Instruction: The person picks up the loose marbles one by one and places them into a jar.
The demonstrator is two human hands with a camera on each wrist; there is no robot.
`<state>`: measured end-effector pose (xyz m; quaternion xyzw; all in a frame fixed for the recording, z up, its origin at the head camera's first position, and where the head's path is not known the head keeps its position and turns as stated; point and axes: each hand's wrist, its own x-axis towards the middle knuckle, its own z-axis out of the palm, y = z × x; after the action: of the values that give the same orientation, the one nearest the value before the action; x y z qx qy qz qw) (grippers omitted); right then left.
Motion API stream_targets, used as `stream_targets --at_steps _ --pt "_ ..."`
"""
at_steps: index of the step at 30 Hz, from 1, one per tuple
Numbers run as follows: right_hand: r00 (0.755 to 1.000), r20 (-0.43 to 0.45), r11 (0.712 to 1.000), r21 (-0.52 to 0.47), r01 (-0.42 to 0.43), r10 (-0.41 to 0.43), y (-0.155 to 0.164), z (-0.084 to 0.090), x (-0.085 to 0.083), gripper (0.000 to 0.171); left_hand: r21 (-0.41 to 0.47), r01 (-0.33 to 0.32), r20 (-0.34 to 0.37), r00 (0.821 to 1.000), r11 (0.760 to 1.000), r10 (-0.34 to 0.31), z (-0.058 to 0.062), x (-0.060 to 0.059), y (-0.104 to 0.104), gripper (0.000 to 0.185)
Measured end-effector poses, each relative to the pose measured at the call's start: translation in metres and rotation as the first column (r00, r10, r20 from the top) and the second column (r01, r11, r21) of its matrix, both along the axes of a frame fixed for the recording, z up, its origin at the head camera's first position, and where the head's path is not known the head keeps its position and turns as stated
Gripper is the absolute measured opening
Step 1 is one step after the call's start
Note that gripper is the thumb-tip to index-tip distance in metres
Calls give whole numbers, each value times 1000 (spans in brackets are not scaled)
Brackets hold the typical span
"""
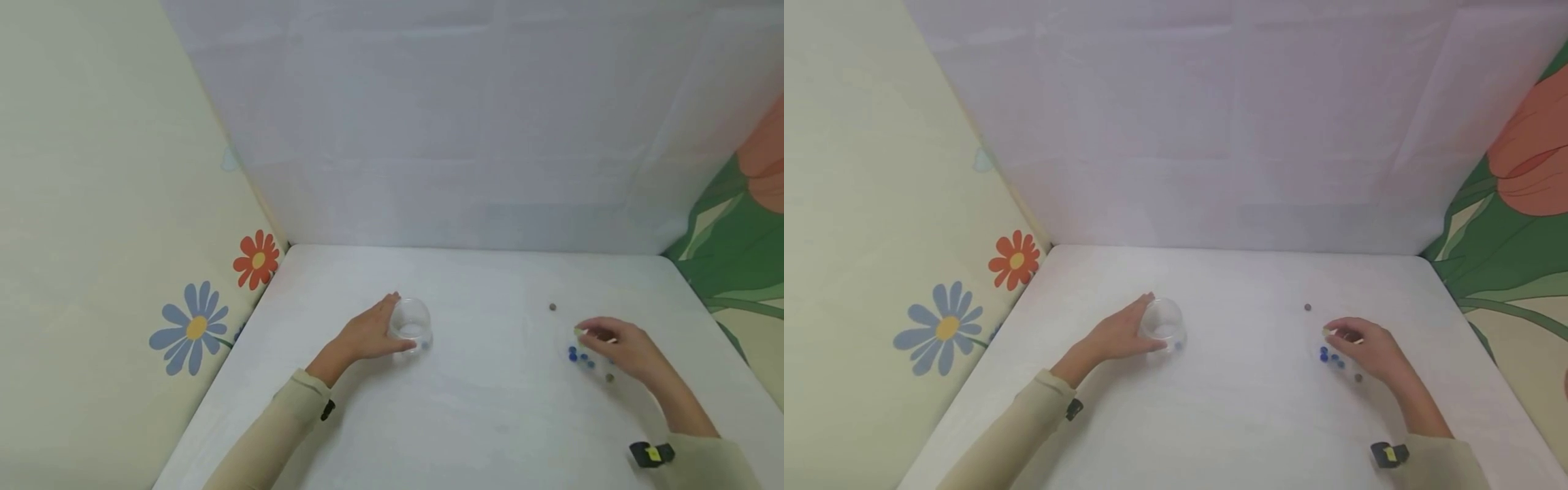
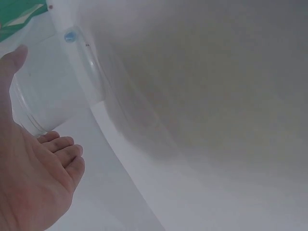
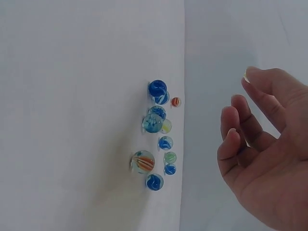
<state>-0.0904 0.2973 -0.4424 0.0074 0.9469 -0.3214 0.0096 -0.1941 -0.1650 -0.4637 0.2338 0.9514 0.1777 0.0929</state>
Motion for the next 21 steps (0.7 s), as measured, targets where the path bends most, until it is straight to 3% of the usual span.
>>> stream_targets --at_steps 21 --pt "1000 3 1000 0 26 -26 -42 4 7 28 1 31 17 999 1000 -31 10 10 -9 111"
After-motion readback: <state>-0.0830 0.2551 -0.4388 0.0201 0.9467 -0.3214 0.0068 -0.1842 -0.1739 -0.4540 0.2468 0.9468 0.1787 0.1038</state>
